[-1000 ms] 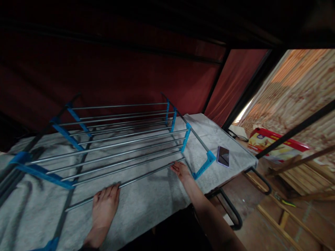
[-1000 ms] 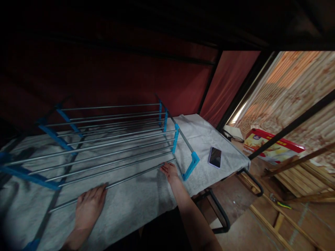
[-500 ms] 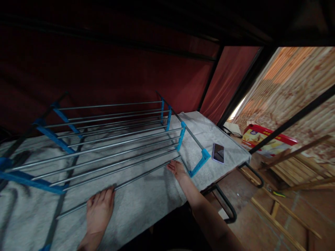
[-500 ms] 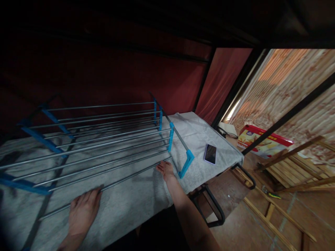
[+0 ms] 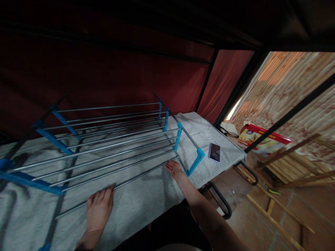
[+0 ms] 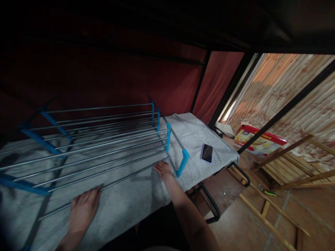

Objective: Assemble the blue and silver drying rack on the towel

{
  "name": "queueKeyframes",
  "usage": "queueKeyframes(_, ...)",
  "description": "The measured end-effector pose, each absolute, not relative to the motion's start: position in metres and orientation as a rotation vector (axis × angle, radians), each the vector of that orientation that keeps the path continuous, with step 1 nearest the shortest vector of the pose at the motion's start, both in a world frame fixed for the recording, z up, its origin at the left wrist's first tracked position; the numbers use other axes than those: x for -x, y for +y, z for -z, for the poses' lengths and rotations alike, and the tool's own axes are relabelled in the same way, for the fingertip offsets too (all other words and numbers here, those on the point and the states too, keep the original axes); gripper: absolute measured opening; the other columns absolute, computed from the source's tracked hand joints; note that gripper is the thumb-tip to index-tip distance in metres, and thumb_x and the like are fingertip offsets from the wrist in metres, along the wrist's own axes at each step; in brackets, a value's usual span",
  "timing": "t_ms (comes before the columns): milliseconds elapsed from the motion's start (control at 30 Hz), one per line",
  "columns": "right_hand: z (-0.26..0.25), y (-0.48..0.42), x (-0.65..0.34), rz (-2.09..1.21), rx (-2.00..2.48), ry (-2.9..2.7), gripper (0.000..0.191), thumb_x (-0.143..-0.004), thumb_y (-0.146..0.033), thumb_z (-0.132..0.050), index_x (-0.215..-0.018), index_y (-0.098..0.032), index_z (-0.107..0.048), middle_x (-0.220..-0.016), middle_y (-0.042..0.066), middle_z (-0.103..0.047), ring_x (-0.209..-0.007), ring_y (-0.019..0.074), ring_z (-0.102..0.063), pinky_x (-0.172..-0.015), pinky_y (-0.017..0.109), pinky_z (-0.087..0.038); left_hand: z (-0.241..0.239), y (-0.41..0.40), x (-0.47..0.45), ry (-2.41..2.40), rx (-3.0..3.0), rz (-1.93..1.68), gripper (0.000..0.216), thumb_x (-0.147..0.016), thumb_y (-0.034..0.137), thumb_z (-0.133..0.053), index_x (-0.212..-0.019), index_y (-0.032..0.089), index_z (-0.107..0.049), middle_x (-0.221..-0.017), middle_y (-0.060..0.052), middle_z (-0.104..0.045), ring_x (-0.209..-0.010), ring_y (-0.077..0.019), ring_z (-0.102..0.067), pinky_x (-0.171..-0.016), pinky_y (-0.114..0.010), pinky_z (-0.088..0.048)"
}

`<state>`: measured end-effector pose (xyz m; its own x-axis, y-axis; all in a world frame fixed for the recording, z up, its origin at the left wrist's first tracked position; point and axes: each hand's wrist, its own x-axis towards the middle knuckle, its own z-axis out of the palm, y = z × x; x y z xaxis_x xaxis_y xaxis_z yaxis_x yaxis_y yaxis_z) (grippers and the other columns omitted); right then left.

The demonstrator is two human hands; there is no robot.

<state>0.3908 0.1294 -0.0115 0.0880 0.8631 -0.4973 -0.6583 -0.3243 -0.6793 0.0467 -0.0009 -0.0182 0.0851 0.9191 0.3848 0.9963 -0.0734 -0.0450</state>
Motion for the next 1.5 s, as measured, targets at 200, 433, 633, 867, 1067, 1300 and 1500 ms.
queueKeyframes(200, 0.006, 0.12, -0.398, -1.609, 1.035, -0.275, 0.017, -0.075, -0.023, -0.074, -0.076, -0.024, -0.057, -0.064, -0.005, -0.065, -0.066, 0.0161, -0.066, -0.076, 0.034, -0.057, 0.021, 0.0, -0.041, -1.851, 2.146, 0.452, 0.041, -0.1, 0.033, -0.031, -0.113, 0.015, -0.065, -0.097, -0.01, -0.073, -0.093, -0.0278, -0.063, -0.093, -0.043, -0.04)
queueKeyframes(433, 0.011, 0.101, -0.404, -1.641, 0.943, -0.316, 0.012, -0.078, -0.024, -0.072, -0.078, -0.023, -0.06, -0.076, 0.0, -0.072, -0.075, 0.0182, -0.069, -0.079, 0.035, -0.057, 0.026, -0.015, -0.035, -1.799, 2.227, 0.594, 0.039, -0.099, 0.043, -0.036, -0.11, 0.017, -0.062, -0.096, -0.01, -0.073, -0.089, -0.0264, -0.067, -0.082, -0.039, -0.045)
queueKeyframes(633, 0.019, 0.09, -0.401, -1.686, 0.906, -0.309, 0.01, -0.077, -0.018, -0.072, -0.081, -0.021, -0.063, -0.081, 0.003, -0.073, -0.077, 0.0182, -0.07, -0.08, 0.035, -0.058, 0.019, -0.022, -0.04, -1.843, 2.232, 0.543, 0.034, -0.099, 0.045, -0.034, -0.096, 0.022, -0.059, -0.091, -0.007, -0.07, -0.084, -0.0241, -0.066, -0.079, -0.038, -0.047)
queueKeyframes(867, 0.022, 0.089, -0.397, -1.584, 0.913, -0.267, 0.016, -0.076, -0.024, -0.075, -0.074, -0.024, -0.059, -0.079, 0.002, -0.072, -0.076, 0.0173, -0.069, -0.077, 0.032, -0.058, 0.027, -0.026, -0.045, -1.746, 2.26, 0.532, 0.035, -0.1, 0.044, -0.034, -0.098, 0.021, -0.061, -0.089, -0.007, -0.069, -0.083, -0.0249, -0.065, -0.079, -0.038, -0.047)
queueKeyframes(1067, 0.023, 0.087, -0.398, -1.596, 0.901, -0.326, 0.013, -0.075, -0.019, -0.074, -0.079, -0.024, -0.063, -0.081, 0.001, -0.072, -0.08, 0.017, -0.069, -0.081, 0.032, -0.057, 0.032, -0.027, -0.041, -1.71, 2.292, 0.629, 0.036, -0.099, 0.048, -0.04, -0.109, 0.021, -0.062, -0.094, -0.006, -0.07, -0.086, -0.023, -0.066, -0.08, -0.036, -0.049)
queueKeyframes(1300, 0.021, 0.089, -0.4, -1.599, 0.928, -0.342, 0.013, -0.08, -0.024, -0.073, -0.078, -0.025, -0.061, -0.081, 0.0, -0.072, -0.077, 0.0165, -0.069, -0.079, 0.031, -0.058, 0.023, -0.029, -0.046, -1.79, 2.251, 0.559, 0.039, -0.1, 0.044, -0.036, -0.11, 0.022, -0.066, -0.099, -0.008, -0.072, -0.092, -0.0246, -0.067, -0.082, -0.038, -0.048)
queueKeyframes(1500, 0.022, 0.089, -0.407, -1.572, 0.961, -0.356, 0.02, -0.078, -0.026, -0.077, -0.072, -0.024, -0.057, -0.081, 0.001, -0.073, -0.077, 0.0181, -0.07, -0.078, 0.033, -0.059, 0.016, -0.032, -0.048, -1.855, 2.33, 0.616, 0.043, -0.099, 0.049, -0.037, -0.114, 0.022, -0.067, -0.101, -0.008, -0.074, -0.095, -0.0235, -0.068, -0.086, -0.037, -0.05)
